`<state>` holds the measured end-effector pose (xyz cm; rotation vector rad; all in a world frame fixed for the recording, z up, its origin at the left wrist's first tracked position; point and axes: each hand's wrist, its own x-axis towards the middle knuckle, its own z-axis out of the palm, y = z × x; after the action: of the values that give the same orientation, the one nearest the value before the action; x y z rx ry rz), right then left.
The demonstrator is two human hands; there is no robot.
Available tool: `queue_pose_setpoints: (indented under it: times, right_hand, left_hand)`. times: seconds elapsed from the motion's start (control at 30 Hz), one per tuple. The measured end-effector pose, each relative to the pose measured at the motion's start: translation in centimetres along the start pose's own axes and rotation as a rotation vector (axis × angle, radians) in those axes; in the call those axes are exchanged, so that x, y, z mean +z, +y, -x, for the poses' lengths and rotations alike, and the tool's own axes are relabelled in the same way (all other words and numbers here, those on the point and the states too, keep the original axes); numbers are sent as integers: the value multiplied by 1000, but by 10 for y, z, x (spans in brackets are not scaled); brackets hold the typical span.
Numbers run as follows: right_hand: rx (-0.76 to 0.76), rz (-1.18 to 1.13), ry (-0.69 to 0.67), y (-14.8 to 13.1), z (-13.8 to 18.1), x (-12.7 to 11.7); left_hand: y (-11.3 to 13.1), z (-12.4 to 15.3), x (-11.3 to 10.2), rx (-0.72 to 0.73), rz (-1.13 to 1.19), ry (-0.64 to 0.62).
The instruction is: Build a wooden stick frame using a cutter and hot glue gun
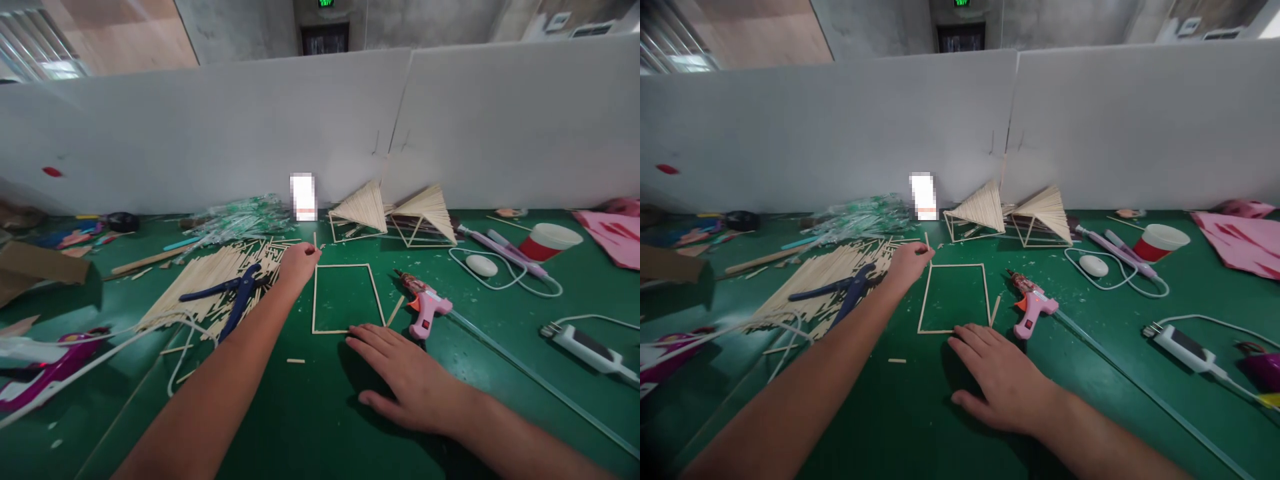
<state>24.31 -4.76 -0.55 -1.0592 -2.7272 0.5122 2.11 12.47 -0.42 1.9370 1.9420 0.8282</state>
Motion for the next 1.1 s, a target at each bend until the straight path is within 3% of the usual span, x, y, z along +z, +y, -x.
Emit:
queue_pose_setpoints:
  times: [0.53, 0.7, 0.87, 0.97, 1.1]
  right_hand:
    - [-3, 8, 12, 3, -1, 4]
    - [-11, 5, 34, 2, 0, 4]
    - [-21, 17, 21, 3, 0, 6]
    - [-13, 35, 4, 2, 1, 5]
    - [-8, 41, -21, 1, 1, 1]
  left_hand:
    - [-5, -3, 2, 33, -82, -40]
    - [11, 27, -6, 48, -114, 34]
    - [33, 68, 1, 343, -107, -260]
    - [36, 69, 12, 415, -141, -352]
    - [35, 57, 24, 453, -168, -384]
